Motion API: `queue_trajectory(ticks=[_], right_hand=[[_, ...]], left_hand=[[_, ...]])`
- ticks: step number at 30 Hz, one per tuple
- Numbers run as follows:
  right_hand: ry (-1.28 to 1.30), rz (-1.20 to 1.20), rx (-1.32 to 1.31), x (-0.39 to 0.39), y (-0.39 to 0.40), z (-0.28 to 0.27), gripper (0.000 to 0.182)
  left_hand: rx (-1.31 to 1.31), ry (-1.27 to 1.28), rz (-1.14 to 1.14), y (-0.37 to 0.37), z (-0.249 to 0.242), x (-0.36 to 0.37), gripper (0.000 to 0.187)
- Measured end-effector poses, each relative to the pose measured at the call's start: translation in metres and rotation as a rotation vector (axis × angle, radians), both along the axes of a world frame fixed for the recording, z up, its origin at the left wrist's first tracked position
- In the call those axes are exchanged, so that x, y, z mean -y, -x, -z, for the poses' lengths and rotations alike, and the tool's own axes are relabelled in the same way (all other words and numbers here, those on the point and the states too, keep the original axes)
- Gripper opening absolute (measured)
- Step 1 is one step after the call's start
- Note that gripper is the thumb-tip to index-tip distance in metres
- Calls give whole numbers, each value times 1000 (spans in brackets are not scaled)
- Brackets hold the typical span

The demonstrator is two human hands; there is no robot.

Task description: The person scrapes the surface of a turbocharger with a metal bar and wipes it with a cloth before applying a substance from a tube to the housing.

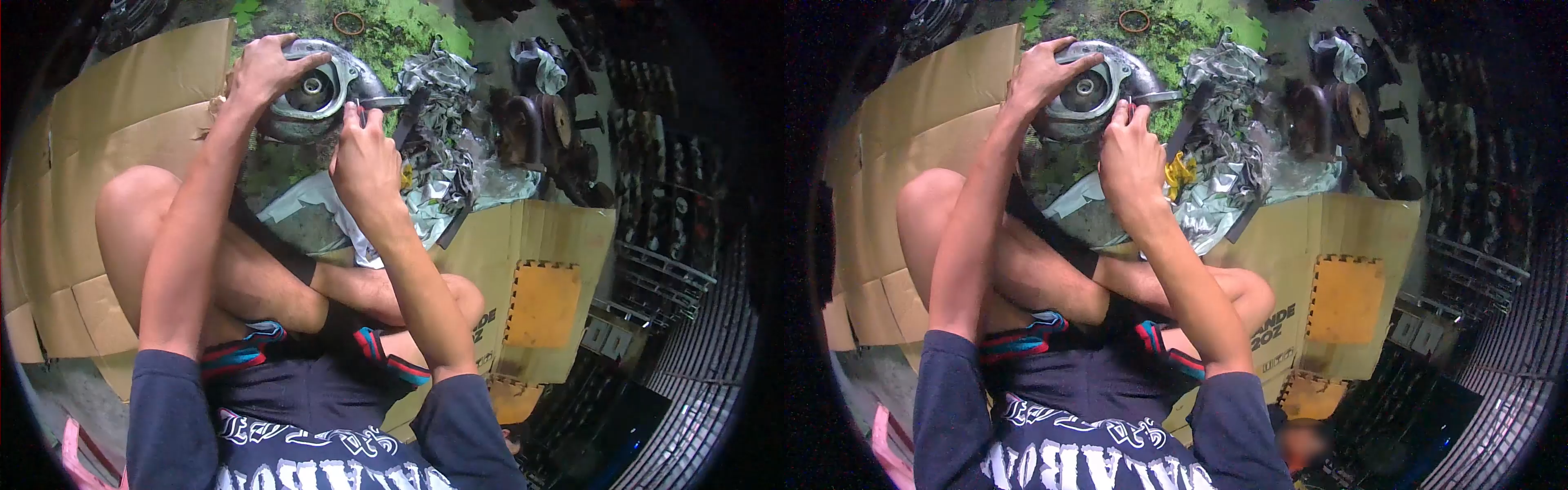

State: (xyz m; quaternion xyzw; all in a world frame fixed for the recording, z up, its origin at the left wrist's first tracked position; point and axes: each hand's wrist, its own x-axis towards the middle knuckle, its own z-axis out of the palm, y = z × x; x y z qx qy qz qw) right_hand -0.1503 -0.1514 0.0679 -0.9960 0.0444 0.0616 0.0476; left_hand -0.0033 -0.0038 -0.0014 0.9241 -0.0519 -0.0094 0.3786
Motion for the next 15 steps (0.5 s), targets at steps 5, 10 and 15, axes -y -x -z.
queue_trajectory(ticks=[5,10,15], right_hand=[[-63,-23,82,2,-4,2,54],[-7,20,28,-5,-1,-1,60],[-41,18,35,-5,-10,-3,64]], left_hand=[[-68,90,36,-2,1,-3,99],[-47,32,30,1,-4,-2,96],[-52,76,2,0,5,-4,95]])
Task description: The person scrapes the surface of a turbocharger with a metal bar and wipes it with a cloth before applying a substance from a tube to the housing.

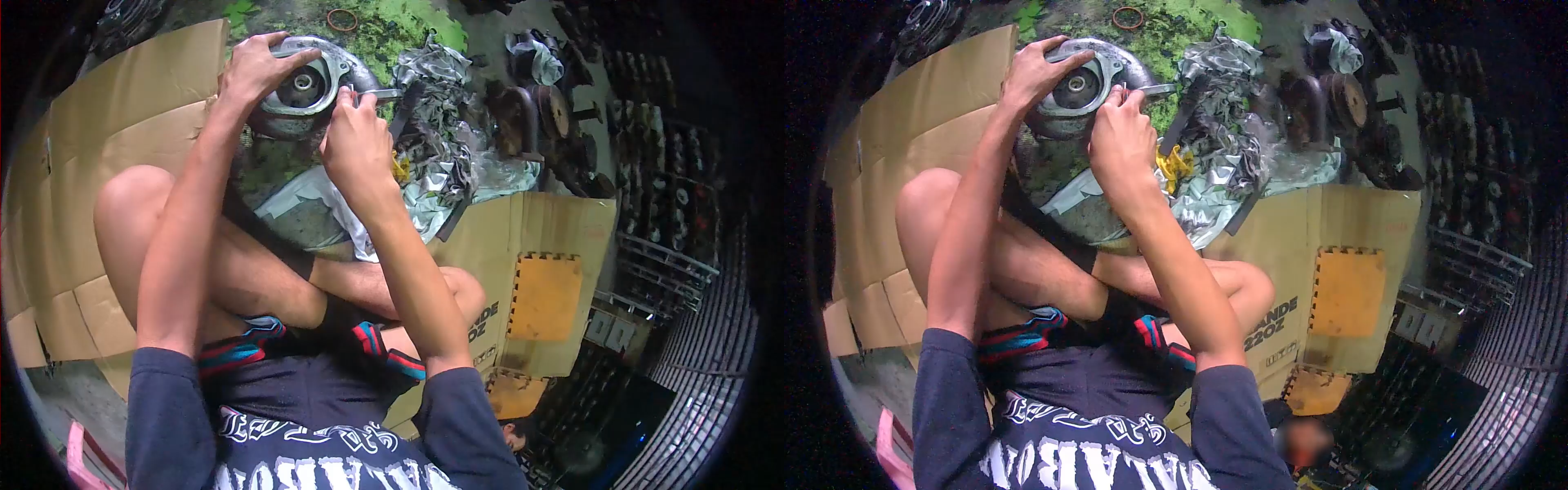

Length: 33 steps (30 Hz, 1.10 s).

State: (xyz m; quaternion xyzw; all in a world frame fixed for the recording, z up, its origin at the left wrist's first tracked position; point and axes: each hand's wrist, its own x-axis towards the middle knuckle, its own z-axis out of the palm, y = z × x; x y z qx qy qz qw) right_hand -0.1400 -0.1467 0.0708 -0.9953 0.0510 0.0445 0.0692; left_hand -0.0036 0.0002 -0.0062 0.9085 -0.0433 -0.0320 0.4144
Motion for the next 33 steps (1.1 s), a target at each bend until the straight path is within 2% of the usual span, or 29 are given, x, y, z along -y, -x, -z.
queue_trajectory(ticks=[7,10,12,17,19,22,23,25,28,33], right_hand=[[-88,17,48,5,2,8,66],[-129,-10,91,6,5,15,61],[-153,-46,222,12,5,24,54],[-139,-28,197,15,6,19,50],[-70,2,150,16,0,3,47],[-97,34,200,29,-7,-18,43],[-147,38,231,37,-9,-17,45],[-132,-112,271,51,-13,-15,43],[-98,-113,167,48,-8,-13,40],[-46,-50,149,32,-10,-11,42]], left_hand=[[11,-16,26,-1,-4,1,97],[-12,-11,9,-1,0,-4,97],[0,24,22,-2,-1,-3,97],[-37,-16,-4,0,-7,0,98],[-63,-18,-14,-1,-8,0,98],[-20,-16,-16,-2,-3,0,97],[-23,-16,-19,-3,-1,-1,97],[-8,-8,-25,-3,0,1,97],[7,-6,-10,-5,1,2,98],[21,-46,-17,-2,-4,1,97]])
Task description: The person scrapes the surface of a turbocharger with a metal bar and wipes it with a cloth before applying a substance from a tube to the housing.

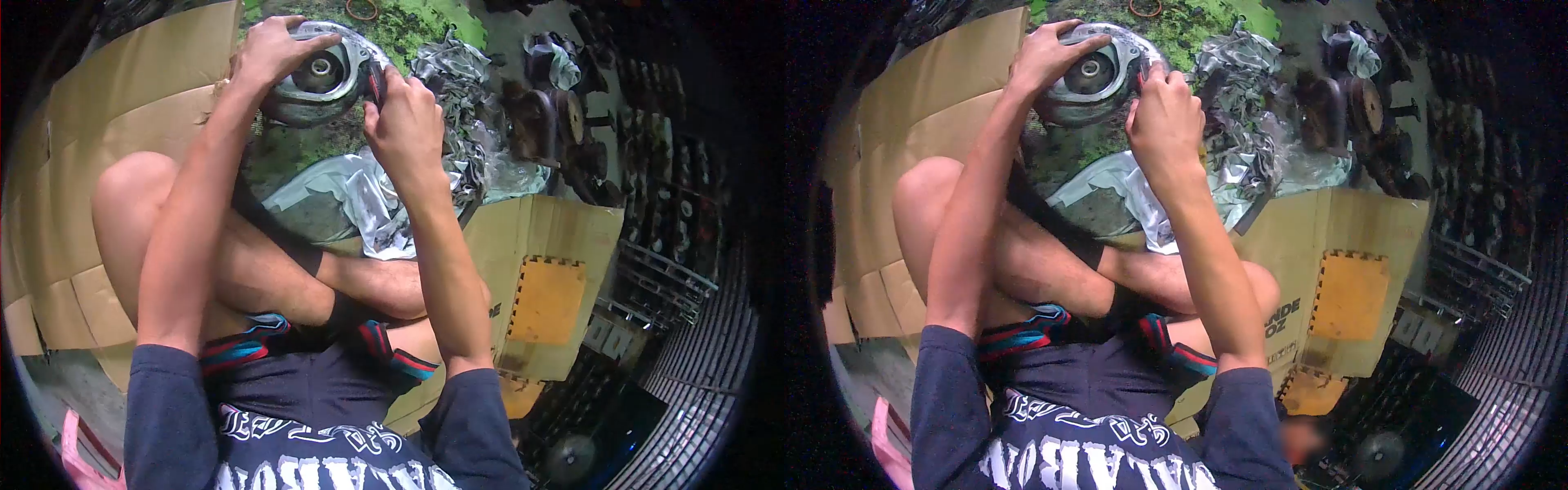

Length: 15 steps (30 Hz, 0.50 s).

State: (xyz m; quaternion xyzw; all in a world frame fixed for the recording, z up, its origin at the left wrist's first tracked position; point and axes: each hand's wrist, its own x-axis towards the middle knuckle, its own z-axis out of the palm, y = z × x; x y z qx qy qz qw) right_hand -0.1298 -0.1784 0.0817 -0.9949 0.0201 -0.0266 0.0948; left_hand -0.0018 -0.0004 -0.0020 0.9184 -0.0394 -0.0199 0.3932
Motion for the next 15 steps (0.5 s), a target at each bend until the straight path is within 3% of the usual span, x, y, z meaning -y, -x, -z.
queue_trajectory(ticks=[6,15], right_hand=[[5,-34,-31,1,3,-3,48],[34,-9,52,0,2,-3,45]], left_hand=[[-117,58,32,-2,-2,0,98],[-59,7,16,-1,-2,1,99]])
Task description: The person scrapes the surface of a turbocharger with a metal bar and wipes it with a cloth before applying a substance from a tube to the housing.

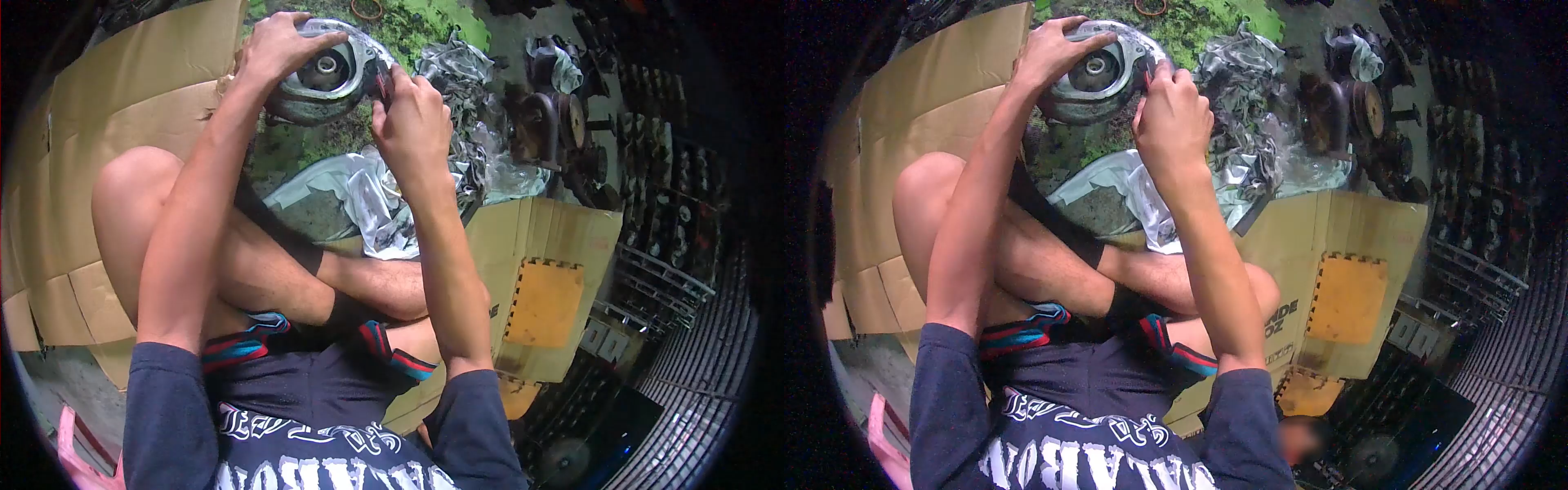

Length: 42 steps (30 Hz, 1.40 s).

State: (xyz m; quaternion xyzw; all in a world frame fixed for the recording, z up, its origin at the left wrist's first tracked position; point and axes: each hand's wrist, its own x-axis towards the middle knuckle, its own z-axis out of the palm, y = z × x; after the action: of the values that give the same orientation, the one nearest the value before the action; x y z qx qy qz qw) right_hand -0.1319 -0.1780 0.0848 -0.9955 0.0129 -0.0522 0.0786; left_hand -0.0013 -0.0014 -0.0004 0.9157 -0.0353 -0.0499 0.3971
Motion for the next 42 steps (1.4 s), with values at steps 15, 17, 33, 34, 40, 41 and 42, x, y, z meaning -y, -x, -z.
queue_trajectory(ticks=[15,17,33,34,40,41,42], right_hand=[[37,6,-76,-2,2,-2,44],[59,-40,-98,-4,3,1,43],[40,-28,-52,-4,2,2,35],[44,-38,-110,-2,-2,-1,35],[82,-19,-71,-4,-2,0,35],[71,-45,-88,-3,-1,-1,37],[84,-43,-126,-3,-4,-4,36]], left_hand=[[-9,-3,2,-1,1,1,98],[5,-7,6,-3,2,0,99],[2,-40,37,-4,1,-1,100],[-3,-54,28,-3,-1,-1,100],[-16,-6,25,-4,0,-1,99],[-7,-11,45,-4,1,-1,99],[-7,-10,47,-3,0,-1,99]])
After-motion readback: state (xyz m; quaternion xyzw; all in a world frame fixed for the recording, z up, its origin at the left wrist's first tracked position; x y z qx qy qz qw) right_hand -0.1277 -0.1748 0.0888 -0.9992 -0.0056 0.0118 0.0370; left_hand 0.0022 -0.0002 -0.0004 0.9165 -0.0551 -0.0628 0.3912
